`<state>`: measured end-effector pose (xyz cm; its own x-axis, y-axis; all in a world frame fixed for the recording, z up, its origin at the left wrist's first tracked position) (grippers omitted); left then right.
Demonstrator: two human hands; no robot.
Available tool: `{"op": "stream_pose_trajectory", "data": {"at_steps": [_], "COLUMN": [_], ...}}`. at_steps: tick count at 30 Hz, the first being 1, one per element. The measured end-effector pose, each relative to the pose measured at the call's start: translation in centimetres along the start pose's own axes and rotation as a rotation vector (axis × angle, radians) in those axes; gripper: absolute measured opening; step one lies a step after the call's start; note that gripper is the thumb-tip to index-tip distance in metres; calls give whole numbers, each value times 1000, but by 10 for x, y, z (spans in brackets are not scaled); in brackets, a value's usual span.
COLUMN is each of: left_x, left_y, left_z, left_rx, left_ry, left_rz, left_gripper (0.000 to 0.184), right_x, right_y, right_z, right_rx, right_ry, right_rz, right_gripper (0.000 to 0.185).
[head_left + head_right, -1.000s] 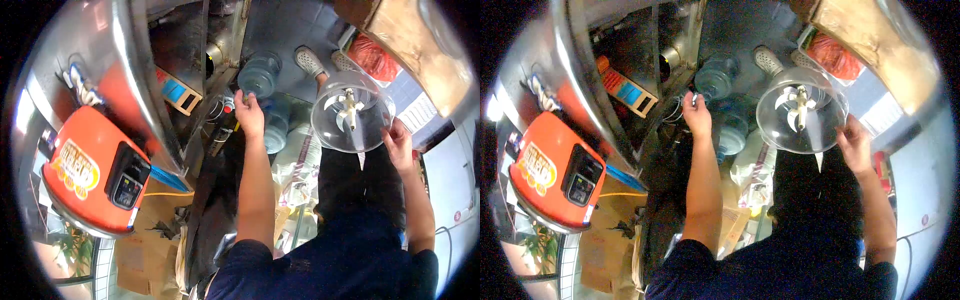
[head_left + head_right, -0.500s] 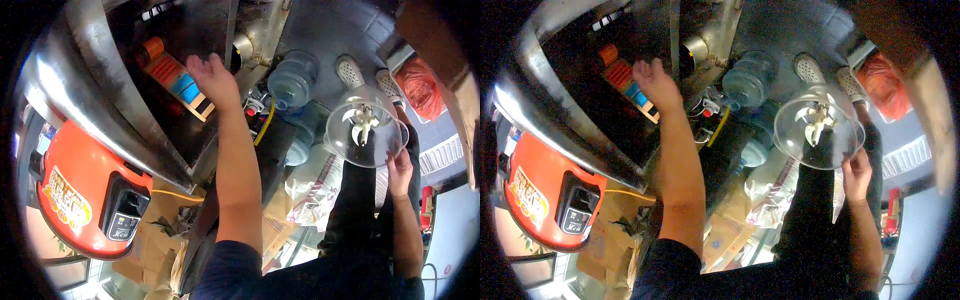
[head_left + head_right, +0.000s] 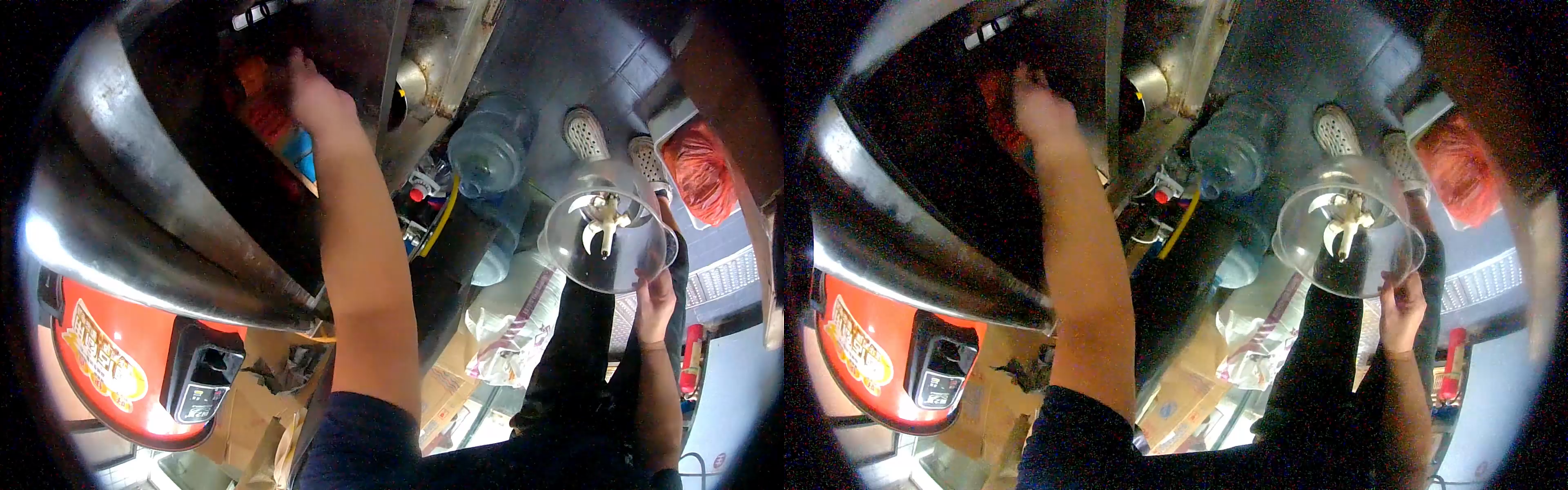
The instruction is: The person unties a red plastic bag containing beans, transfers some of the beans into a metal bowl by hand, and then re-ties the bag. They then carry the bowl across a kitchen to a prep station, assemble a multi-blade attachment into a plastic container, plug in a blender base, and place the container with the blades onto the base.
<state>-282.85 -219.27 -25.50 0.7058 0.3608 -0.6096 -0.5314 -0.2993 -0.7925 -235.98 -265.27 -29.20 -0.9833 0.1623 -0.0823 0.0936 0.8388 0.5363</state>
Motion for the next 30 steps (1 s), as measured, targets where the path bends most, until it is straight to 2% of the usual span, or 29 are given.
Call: {"op": "stream_pose_trajectory", "data": {"at_steps": [3, 9, 14, 20, 25, 28, 30], "left_x": [7, 37, 49, 51, 40, 23, 12], "left_y": [-20, -45, -49, -44, -44, -40, -35], "left_z": [44, 91, 96, 101, 90, 57, 14], "left_rx": [-232, -113, -104, -132, -176, -233, -278], "left_ry": [-167, 2, 25, 6, -48, -115, -178], "left_rz": [-451, -382, -368, -393, -439, -491, -523], "left_gripper": [54, 49, 47, 44, 42, 40, 39], "right_x": [-3, -5, -6, -6, -12, -15, -17], "right_y": [1, 1, -2, 5, 10, 22, 32], "right_z": [3, 2, 3, 3, 2, 1, -2], "right_rx": [-31, -14, -17, 30, -67, -129, -88], "right_ry": [-8, -45, -57, -79, -108, -137, -134], "right_rz": [-50, -20, -36, -31, -81, -83, 23], "right_gripper": [45, 44, 43, 39, 37, 35, 33]}}
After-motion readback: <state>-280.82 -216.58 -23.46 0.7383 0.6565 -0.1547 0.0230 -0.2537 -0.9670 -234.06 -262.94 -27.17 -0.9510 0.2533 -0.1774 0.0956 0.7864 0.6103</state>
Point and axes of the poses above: each hand's wrist, its own z-axis towards the middle knuckle, its own x-axis out of the palm, y = z × x, the point moved 7 cm from there along z, towards the middle knuckle, and after that the axes turned 3 degrees about z, right-handed, at the moved point
